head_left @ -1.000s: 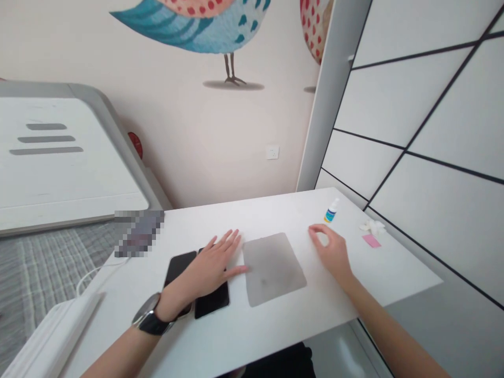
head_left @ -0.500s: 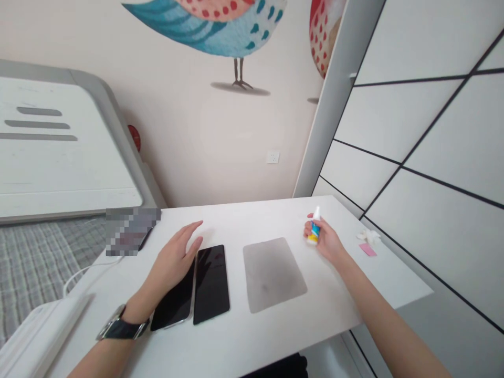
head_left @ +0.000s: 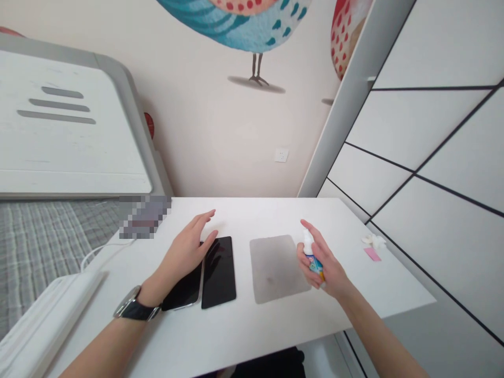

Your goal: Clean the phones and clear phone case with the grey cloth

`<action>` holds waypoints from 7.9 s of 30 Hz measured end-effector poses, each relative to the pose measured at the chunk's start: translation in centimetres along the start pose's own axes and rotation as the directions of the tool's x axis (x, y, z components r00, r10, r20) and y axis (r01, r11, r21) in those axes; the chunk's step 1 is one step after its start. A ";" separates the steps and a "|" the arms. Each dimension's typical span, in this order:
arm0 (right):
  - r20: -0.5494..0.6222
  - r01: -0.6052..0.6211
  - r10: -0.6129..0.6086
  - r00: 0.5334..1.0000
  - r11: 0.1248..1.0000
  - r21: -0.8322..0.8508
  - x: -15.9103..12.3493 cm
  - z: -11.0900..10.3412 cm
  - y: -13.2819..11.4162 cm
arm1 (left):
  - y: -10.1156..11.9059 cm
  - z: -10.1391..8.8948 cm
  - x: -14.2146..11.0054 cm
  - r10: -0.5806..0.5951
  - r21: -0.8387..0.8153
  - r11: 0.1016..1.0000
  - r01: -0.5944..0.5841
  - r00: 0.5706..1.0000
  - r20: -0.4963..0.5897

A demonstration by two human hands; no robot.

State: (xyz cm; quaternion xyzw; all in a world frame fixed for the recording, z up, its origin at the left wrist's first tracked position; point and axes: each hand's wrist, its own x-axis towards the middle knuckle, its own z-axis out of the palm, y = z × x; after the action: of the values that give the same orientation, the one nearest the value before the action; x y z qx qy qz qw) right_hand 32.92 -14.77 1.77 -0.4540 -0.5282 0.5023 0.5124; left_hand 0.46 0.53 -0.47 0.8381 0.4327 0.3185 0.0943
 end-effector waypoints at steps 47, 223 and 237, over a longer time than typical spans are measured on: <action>-0.549 -0.121 -0.496 0.673 0.659 -0.742 7.9 -17.0 7.9 | 0.0 0.7 -0.2 0.047 0.061 0.997 -0.052 0.996 0.082; 0.568 0.550 -0.021 0.823 0.283 -0.786 1.4 8.1 6.0 | 8.3 2.4 -14.5 -0.202 0.187 0.964 0.191 0.978 0.044; 0.695 0.652 -0.042 0.718 0.391 -0.650 0.3 10.7 5.8 | 8.9 1.7 -14.0 -0.266 0.126 0.960 0.250 0.955 0.133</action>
State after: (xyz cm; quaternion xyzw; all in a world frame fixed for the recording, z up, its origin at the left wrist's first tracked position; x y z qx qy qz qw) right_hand 21.99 -14.65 -3.62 -0.3417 -0.9203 0.1465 0.1218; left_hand 1.46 -15.64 -4.26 0.7997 0.5467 0.2162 0.1215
